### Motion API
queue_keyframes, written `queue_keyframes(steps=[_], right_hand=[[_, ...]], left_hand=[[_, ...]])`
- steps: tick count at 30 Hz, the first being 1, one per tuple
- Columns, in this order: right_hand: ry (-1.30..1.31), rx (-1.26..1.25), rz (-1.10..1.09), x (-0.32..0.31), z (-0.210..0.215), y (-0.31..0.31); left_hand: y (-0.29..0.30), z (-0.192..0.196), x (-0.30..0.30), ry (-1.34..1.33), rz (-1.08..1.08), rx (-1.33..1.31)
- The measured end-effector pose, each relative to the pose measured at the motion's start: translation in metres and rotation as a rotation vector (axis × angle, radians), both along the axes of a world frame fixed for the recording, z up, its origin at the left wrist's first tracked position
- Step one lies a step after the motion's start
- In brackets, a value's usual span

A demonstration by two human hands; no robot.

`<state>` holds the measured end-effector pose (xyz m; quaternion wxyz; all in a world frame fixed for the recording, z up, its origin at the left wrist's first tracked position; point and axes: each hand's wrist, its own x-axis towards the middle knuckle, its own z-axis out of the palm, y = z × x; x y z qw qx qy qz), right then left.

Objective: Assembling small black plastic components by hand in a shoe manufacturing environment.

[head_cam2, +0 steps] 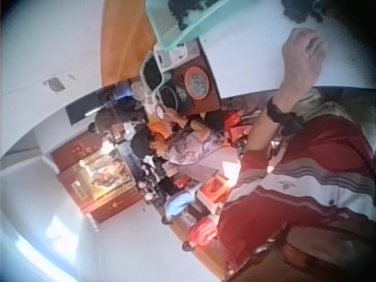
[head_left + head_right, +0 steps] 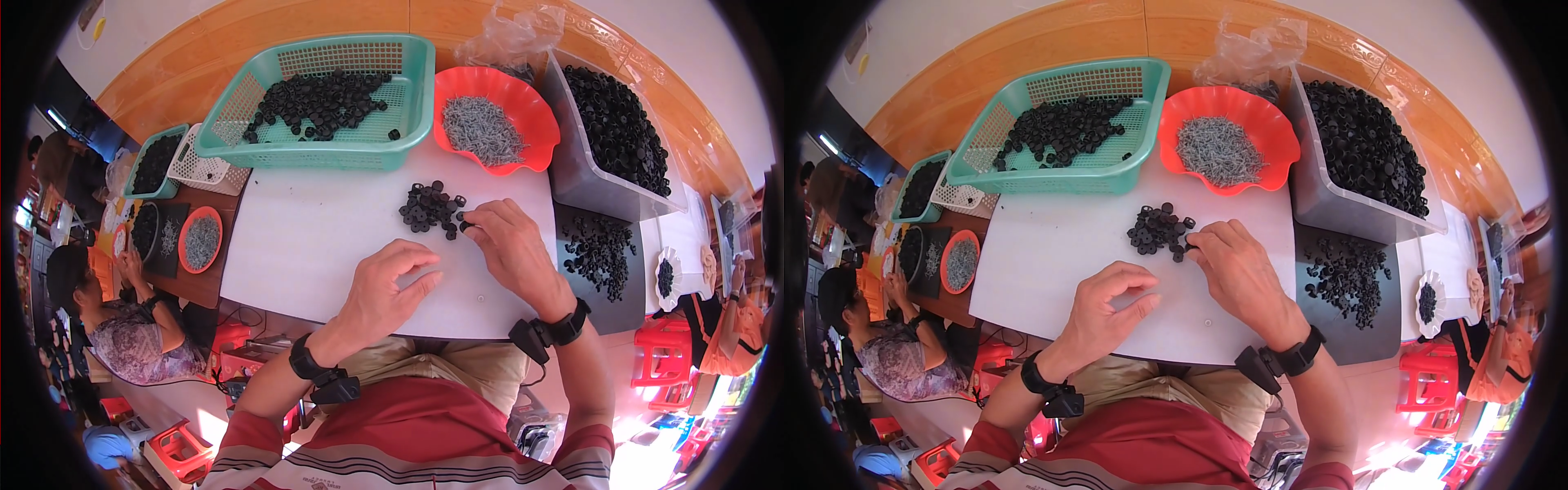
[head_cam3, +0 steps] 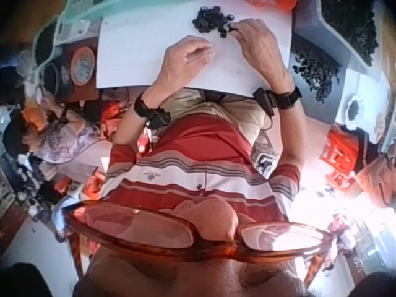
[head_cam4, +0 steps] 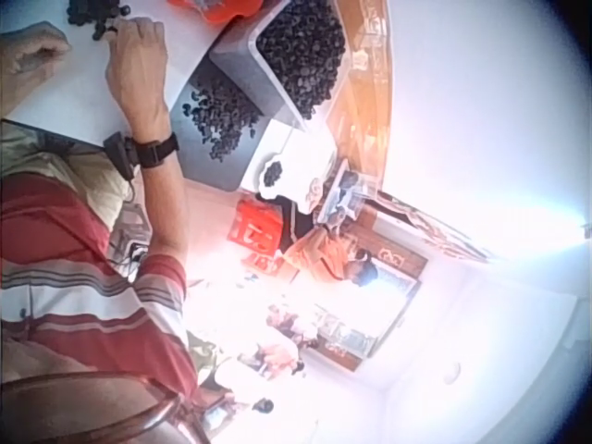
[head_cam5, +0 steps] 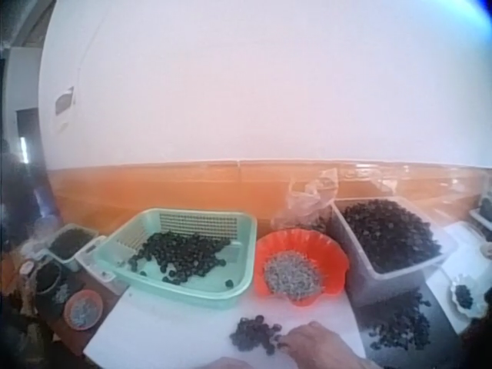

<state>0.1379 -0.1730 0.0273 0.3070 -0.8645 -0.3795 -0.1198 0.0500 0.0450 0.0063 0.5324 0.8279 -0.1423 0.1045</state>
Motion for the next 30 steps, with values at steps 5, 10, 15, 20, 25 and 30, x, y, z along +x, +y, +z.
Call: queue_keyframes(steps=[5,10,15,20,25,30], right_hand=[[-0.019,0.116,0.031,-0.006,0.003,0.003],[-0.042,0.190,0.073,-0.018,0.007,0.007],[0.004,0.256,0.154,-0.044,0.013,0.010],[0.078,0.248,0.139,-0.063,0.011,0.004],[0.009,0.176,0.007,-0.049,0.009,-0.022],[0.021,0.030,-0.173,-0.015,0.010,-0.060]], left_hand=[[-0.003,0.001,0.002,0.229,-0.005,-0.297],[-0.010,0.005,0.006,0.362,-0.063,-0.558],[-0.010,0.010,0.002,0.619,-0.210,-0.894],[-0.008,0.004,-0.006,0.639,-0.253,-0.815],[-0.011,0.001,-0.008,0.569,-0.166,-0.747],[-0.011,-0.003,-0.007,0.520,-0.137,-0.708]])
